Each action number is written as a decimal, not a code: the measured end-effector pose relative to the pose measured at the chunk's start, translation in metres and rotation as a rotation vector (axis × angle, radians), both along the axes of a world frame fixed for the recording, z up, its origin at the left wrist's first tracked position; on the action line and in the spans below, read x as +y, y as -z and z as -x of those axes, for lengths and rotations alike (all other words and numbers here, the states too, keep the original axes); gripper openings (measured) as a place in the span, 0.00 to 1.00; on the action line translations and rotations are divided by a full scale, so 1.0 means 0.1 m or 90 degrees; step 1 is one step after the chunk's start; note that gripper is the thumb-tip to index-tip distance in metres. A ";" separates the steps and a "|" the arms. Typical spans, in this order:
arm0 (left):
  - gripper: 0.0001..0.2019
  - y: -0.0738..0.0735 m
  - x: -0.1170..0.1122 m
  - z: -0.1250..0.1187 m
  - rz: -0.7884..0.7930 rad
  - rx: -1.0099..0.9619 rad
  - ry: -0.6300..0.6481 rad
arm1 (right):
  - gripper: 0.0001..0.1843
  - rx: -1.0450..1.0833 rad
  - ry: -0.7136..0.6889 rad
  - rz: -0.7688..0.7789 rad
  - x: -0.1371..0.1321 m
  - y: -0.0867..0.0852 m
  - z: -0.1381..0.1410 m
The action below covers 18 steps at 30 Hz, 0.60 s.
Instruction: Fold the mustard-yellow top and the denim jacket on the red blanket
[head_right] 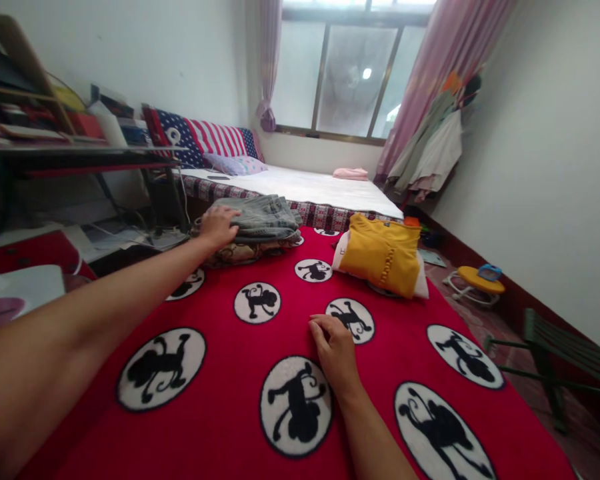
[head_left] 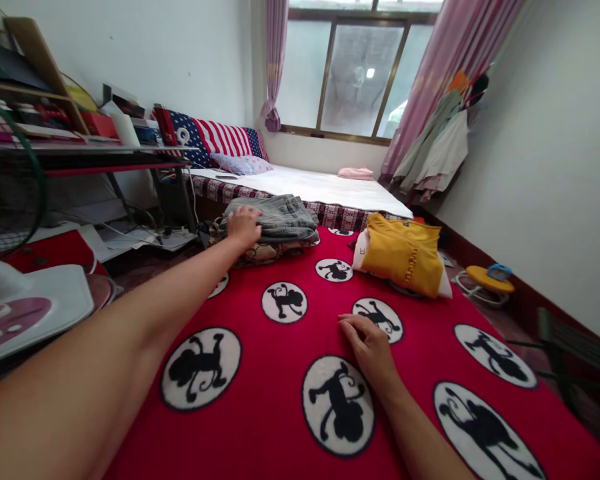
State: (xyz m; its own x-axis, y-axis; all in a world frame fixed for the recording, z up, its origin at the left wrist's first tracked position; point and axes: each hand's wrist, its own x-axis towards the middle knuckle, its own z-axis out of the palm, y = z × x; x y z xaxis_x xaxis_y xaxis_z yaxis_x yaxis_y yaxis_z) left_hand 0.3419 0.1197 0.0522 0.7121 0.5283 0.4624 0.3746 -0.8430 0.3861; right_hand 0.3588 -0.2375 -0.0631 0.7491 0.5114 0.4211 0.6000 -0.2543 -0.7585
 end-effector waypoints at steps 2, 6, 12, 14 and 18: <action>0.35 0.00 0.31 -0.02 -0.003 0.101 -0.095 | 0.13 0.001 -0.004 0.000 0.01 0.01 0.00; 0.43 0.08 0.63 0.01 0.044 0.207 -0.147 | 0.12 -0.009 -0.007 0.007 0.02 0.02 0.00; 0.20 0.05 0.50 0.08 -0.035 0.210 -0.115 | 0.11 -0.028 -0.005 0.016 0.04 0.00 0.00; 0.17 -0.04 0.38 0.12 -0.041 0.188 -0.110 | 0.11 -0.026 -0.006 0.009 0.04 0.00 0.00; 0.15 -0.46 0.07 0.16 -0.029 -0.026 -0.061 | 0.11 -0.015 -0.006 -0.009 0.04 0.00 -0.01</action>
